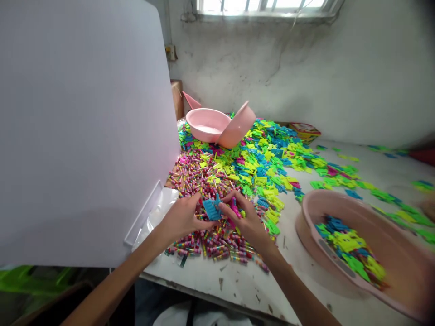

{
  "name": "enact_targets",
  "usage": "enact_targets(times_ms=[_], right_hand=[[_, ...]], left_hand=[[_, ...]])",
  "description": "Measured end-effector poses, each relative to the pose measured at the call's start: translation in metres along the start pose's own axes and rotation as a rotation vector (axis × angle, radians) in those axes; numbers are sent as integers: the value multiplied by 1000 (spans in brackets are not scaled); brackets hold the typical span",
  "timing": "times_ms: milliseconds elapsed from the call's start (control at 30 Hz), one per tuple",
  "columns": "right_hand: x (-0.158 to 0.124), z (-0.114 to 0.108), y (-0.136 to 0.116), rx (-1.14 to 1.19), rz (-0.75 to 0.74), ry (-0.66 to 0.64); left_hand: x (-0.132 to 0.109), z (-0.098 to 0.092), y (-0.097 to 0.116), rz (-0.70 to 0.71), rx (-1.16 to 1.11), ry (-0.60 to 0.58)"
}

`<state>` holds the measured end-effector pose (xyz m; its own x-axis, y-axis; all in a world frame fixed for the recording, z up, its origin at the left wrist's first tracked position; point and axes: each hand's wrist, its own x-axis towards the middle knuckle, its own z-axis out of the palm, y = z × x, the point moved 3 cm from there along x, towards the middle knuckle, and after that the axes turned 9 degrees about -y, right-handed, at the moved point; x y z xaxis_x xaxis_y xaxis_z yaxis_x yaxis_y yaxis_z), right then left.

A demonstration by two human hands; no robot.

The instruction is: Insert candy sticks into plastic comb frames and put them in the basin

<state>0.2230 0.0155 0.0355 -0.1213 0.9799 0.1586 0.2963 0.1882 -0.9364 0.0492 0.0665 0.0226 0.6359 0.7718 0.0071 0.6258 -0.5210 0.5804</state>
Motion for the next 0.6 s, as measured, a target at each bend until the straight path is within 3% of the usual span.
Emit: enact_targets(times_ms=[600], right_hand=[[-2,12,8,-35,-38,-7]], left_hand=[[-6,3,-5,-7,47,6]])
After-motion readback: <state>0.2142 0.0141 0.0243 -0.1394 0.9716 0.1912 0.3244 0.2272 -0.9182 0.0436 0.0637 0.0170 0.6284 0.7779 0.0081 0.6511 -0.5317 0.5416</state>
